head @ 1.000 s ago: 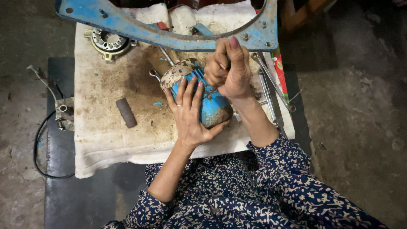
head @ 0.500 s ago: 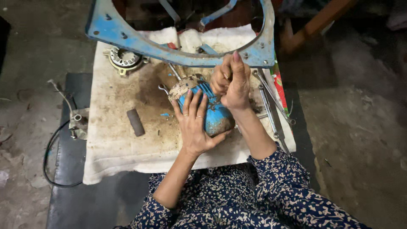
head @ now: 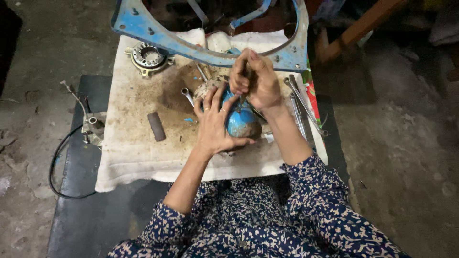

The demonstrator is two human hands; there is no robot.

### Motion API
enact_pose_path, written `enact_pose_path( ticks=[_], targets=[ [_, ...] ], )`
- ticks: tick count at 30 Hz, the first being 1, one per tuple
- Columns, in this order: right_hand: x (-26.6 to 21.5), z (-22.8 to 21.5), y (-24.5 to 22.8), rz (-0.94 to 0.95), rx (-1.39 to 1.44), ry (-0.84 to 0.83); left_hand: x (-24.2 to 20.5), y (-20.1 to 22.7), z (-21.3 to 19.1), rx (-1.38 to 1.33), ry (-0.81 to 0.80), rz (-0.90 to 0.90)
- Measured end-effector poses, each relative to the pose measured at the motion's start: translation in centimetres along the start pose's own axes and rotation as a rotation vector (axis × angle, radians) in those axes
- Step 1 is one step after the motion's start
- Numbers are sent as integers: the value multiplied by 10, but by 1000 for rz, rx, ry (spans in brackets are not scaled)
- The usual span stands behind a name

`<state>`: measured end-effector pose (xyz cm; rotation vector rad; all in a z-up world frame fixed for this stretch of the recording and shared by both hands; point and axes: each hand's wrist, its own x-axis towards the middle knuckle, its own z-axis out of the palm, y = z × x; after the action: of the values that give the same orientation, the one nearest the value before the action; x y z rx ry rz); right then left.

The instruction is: The person assembles a blue electric motor onto a metal frame. They align the motor with the frame, insert bolts, and tighten them using a wrench and screwdriver. The person repeatedly adjusts the motor and frame to ensure proper alignment.

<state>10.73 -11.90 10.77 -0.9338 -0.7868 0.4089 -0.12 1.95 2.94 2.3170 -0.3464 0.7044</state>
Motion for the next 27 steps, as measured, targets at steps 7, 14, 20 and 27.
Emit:
enact_pose_path(
  ticks=[7, 14, 20, 27],
  targets=[
    [3, -12, -31, 222, 195, -160, 6, -10, -3, 6, -57, 25],
    [12, 4, -23, 128, 66, -158, 15, -10, -2, 71, -100, 41],
    [6, 1, -17, 59, 78, -23, 26, -21, 8, 117, -23, 126],
    [-3, 1, -18, -43, 60, 30, 32, -26, 8, 80, -26, -3]
  ],
)
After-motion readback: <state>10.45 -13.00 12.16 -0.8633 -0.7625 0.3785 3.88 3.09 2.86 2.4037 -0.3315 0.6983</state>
